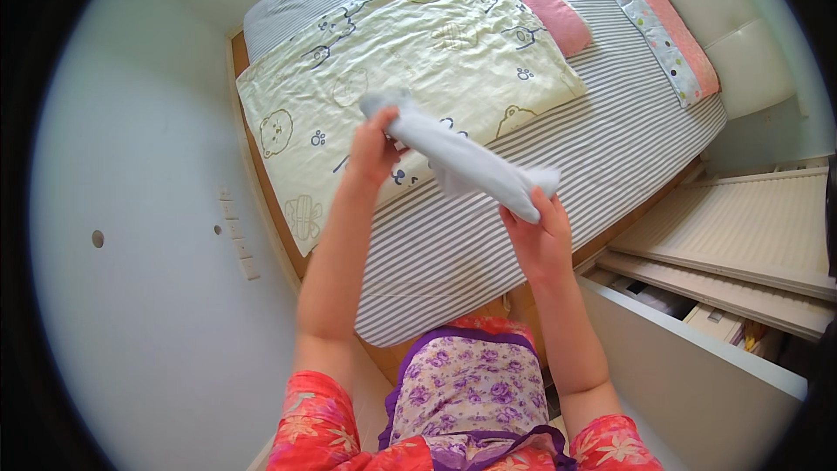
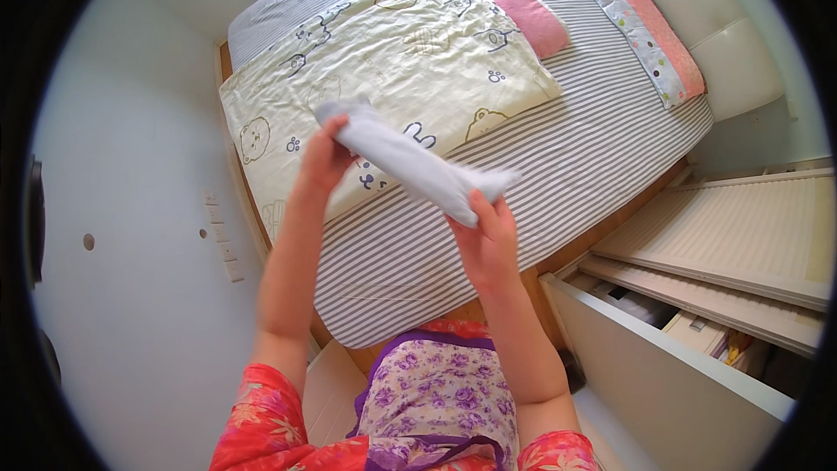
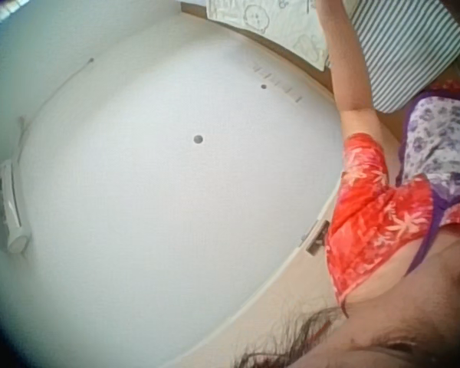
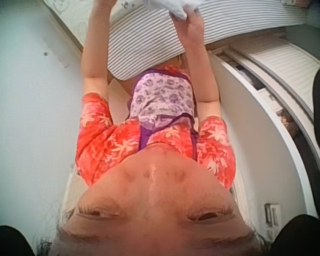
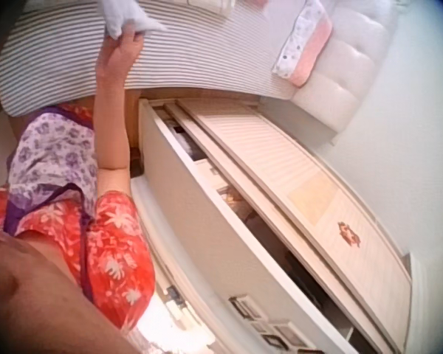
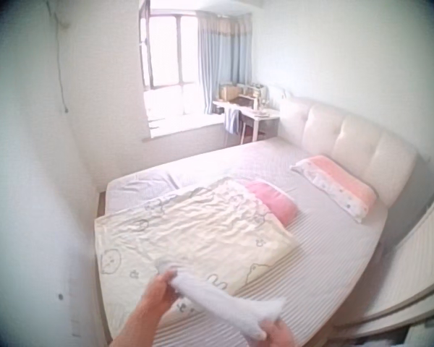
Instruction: The person folds a light blue blanket and a white blanket with bear patterns on a bed. They then fold a pair of light blue shorts and place them on the bed. Finally, they pick up a pink pillow and place it on the bed.
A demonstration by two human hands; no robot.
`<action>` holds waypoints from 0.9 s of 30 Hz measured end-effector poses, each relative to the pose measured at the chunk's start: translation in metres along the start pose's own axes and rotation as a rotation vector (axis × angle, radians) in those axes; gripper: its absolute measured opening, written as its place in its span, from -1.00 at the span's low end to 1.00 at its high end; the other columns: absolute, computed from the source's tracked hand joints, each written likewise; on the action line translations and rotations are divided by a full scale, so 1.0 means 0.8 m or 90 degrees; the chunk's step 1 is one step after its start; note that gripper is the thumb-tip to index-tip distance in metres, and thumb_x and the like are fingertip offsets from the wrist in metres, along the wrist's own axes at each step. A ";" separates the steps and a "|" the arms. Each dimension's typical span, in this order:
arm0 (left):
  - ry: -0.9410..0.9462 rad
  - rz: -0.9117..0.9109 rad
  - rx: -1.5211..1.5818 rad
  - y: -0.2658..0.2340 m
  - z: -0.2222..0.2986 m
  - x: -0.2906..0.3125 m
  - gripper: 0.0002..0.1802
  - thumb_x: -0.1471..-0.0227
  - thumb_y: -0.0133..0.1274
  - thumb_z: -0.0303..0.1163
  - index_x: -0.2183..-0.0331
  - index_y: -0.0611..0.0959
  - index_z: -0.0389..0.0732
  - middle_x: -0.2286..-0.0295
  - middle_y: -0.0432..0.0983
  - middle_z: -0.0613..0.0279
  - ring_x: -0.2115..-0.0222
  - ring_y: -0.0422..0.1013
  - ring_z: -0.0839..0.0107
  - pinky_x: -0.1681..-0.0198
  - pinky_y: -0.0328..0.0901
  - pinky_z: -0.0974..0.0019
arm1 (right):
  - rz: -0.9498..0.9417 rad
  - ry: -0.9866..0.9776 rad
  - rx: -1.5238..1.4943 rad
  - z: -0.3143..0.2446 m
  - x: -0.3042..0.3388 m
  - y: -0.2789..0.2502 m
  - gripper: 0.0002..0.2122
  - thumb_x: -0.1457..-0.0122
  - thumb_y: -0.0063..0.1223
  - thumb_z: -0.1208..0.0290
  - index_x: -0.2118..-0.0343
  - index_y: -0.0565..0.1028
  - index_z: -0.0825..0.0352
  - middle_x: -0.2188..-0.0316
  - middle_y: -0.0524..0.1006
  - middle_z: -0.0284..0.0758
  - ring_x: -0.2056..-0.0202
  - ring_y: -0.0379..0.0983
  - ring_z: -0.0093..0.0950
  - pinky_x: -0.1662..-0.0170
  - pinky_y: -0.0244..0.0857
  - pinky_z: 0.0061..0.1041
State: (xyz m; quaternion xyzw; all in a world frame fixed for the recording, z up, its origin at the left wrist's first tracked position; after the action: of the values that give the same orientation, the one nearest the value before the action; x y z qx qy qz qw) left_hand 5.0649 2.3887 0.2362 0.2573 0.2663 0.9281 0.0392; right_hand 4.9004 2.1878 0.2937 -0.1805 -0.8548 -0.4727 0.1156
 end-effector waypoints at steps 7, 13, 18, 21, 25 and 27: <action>0.110 -0.012 -0.028 -0.067 0.138 -0.026 -0.66 0.08 -0.05 -0.30 0.27 0.39 -0.34 0.36 0.39 0.18 0.34 0.34 0.38 0.25 0.27 0.31 | -0.151 -0.022 0.202 0.119 -0.033 0.065 -0.73 -0.05 -0.04 0.45 0.19 0.27 0.41 0.34 0.38 -0.37 0.38 0.28 -0.67 0.33 0.18 -0.68; 0.077 0.380 -0.245 -0.322 0.060 -0.025 -0.35 0.09 -0.05 -0.06 0.03 0.18 -0.19 0.03 0.10 0.08 0.09 0.17 0.11 0.21 0.16 -0.03 | -0.054 0.364 0.382 0.316 -0.060 -0.070 -0.79 -0.09 -0.14 0.31 0.31 0.24 0.34 0.55 0.33 -0.36 0.55 0.25 -0.61 0.49 0.18 -0.65; 0.224 0.475 -0.644 -0.394 -0.111 0.057 -0.72 0.17 -0.08 -0.48 0.30 0.39 -0.35 0.35 0.36 0.05 0.31 0.31 0.30 0.22 0.21 0.31 | -0.032 0.563 0.551 0.301 0.038 -0.281 -0.83 -0.05 -0.12 0.40 0.35 0.39 0.38 0.55 0.42 -0.34 0.57 0.32 -0.62 0.57 0.18 -0.69; 0.203 0.423 -0.671 -0.326 -0.196 0.122 -0.88 0.07 -0.11 -0.49 0.42 0.42 -0.34 0.47 0.34 0.08 0.44 0.31 0.29 0.36 0.24 0.32 | 0.206 0.521 0.577 0.238 0.083 -0.377 -0.89 -0.04 -0.13 0.48 0.40 0.40 0.39 0.59 0.43 -0.33 0.60 0.36 -0.60 0.61 0.21 -0.67; 0.182 0.194 -0.740 -0.207 -0.285 0.173 -0.95 0.14 -0.13 -0.57 0.52 0.44 -0.32 0.54 0.33 0.02 0.46 0.29 0.13 0.40 0.20 0.22 | 0.285 0.419 0.719 0.158 0.070 -0.456 -0.92 -0.02 -0.13 0.53 0.42 0.38 0.38 0.60 0.43 -0.32 0.63 0.35 -0.60 0.61 0.23 -0.66; 0.141 0.035 -0.771 -0.151 -0.325 0.170 -0.94 0.19 -0.12 -0.60 0.52 0.44 -0.30 0.51 0.33 0.02 0.43 0.30 0.10 0.39 0.20 0.20 | 0.311 0.427 0.731 0.122 0.044 -0.476 -0.92 -0.01 -0.14 0.54 0.44 0.39 0.37 0.61 0.44 -0.32 0.63 0.36 -0.59 0.58 0.26 -0.62</action>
State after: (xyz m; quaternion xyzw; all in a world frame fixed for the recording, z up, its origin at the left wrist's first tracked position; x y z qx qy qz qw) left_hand 4.8102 2.3972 0.0474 0.0984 -0.3120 0.9365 0.1267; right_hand 4.7069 2.0917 -0.0367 -0.1221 -0.8224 0.0622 0.5521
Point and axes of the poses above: each hand's wrist, its own x-axis away from the middle knuckle, its own y-axis out of the palm, z = x × y, the point moved 1 cm from there along -x, towards the middle knuckle
